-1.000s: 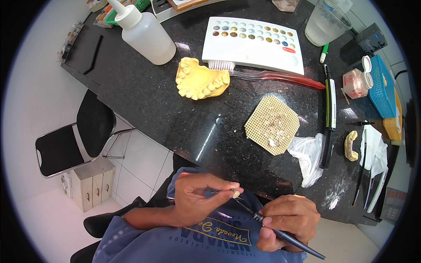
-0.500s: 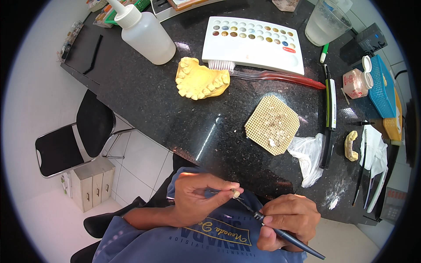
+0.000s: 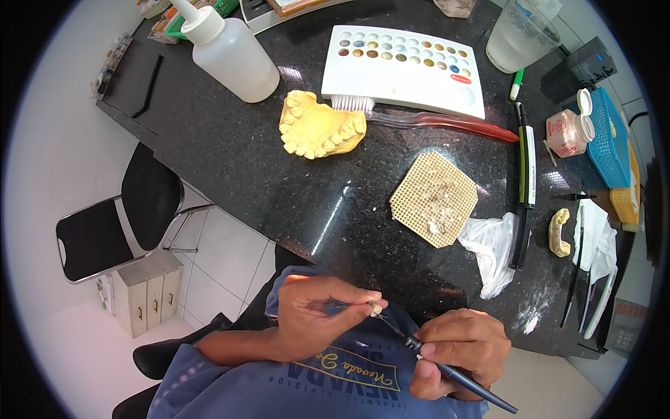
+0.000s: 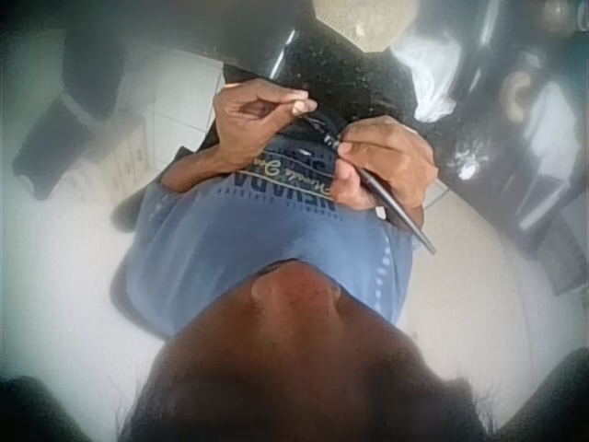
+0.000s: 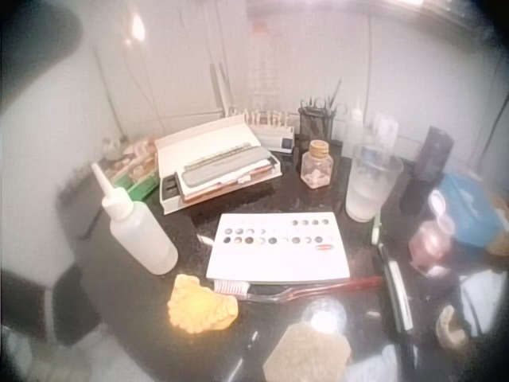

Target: The person uses a fine brush to apply color to a small dental prosthesis held in their left hand. They repeatedly dip the brush into a color palette to select pigments and carefully paint the surface of the object.

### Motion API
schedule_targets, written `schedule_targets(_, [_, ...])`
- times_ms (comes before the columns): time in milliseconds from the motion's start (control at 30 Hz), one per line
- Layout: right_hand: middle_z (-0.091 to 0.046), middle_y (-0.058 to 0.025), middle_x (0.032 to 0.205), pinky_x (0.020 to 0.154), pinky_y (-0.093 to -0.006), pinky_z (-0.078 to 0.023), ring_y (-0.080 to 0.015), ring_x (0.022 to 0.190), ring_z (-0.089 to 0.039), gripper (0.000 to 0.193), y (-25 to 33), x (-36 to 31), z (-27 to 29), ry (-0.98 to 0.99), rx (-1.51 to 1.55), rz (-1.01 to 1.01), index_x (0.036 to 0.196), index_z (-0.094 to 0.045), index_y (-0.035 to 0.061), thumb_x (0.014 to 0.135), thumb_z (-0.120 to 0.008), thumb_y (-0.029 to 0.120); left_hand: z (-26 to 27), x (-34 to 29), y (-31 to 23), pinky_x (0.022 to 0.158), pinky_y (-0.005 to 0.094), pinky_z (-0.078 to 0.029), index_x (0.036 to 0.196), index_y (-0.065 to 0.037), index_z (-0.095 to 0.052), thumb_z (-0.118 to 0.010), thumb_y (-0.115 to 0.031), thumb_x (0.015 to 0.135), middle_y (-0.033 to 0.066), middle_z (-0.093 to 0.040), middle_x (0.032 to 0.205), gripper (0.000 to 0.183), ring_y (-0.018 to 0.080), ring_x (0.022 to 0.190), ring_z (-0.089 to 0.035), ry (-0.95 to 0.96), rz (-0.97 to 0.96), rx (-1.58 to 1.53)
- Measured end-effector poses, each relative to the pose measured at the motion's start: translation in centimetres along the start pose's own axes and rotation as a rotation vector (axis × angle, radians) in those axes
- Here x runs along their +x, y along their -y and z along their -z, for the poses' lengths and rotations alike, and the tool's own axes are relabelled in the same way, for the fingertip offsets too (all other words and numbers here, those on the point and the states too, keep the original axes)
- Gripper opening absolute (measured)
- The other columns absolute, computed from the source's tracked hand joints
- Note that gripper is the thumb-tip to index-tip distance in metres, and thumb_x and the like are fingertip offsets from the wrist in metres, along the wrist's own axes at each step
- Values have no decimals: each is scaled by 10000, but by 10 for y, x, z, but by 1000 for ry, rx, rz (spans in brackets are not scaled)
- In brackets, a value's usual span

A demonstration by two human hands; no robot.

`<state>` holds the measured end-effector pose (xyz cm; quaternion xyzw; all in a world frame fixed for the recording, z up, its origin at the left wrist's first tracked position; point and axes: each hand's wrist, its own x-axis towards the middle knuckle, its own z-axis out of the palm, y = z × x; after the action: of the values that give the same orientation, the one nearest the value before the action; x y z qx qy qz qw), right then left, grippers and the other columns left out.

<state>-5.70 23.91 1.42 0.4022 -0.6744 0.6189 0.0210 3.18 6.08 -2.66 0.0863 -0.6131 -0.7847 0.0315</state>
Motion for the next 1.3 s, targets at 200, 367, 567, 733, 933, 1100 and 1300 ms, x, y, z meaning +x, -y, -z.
schedule_targets(200, [-606,-95,647,474,-279,-557,-182,498,-637,174,0,1,1,6,5,1,832,-569,23,746,-703,91,-1,1,-1,803,287,-585,978,72,-674,-669,109,818,180,-712,944,164,248,900,-712,-7,2,7])
schedule_targets(367, [-607,-95,656,476,-279,-557,-184,500,-637,173,0,0,0,-6,3,-7,834,-568,22,745,-701,88,-1,1,-1,796,281,-586,973,66,-679,-674,110,811,178,-714,940,168,243,891,-714,-17,5,18])
schedule_targets(567, [-608,-99,668,478,-282,-558,-193,508,-643,172,4,-4,-1,-43,1,-31,829,-572,19,743,-704,86,-2,1,0,793,289,-588,970,65,-679,-680,107,808,185,-713,932,167,252,888,-714,-24,9,-5])
schedule_targets(733, [-608,-98,669,478,-283,-562,-195,512,-648,171,4,-4,-1,-20,-5,-30,827,-576,18,742,-707,89,-1,0,0,792,290,-589,966,67,-678,-678,109,810,185,-713,929,162,253,886,-714,-22,3,7])
schedule_targets(933, [-609,-96,664,472,-283,-560,-195,509,-647,173,1,0,2,27,29,-12,824,-573,21,744,-709,94,-2,0,-1,786,288,-589,965,68,-679,-679,104,812,185,-713,928,157,252,884,-715,-27,6,8])
schedule_targets(1100, [-610,-95,663,466,-281,-556,-194,505,-646,172,4,-4,-2,-30,-35,-27,821,-572,24,742,-707,95,-2,0,0,785,285,-589,967,67,-678,-681,101,813,185,-713,929,157,251,885,-715,-24,10,9])
schedule_targets(1300, [-613,-97,663,467,-283,-558,-196,506,-647,173,4,-4,-2,-26,-22,-28,821,-572,26,740,-708,96,-1,0,0,789,286,-589,973,69,-675,-678,102,815,187,-712,932,162,253,888,-714,-19,0,3])
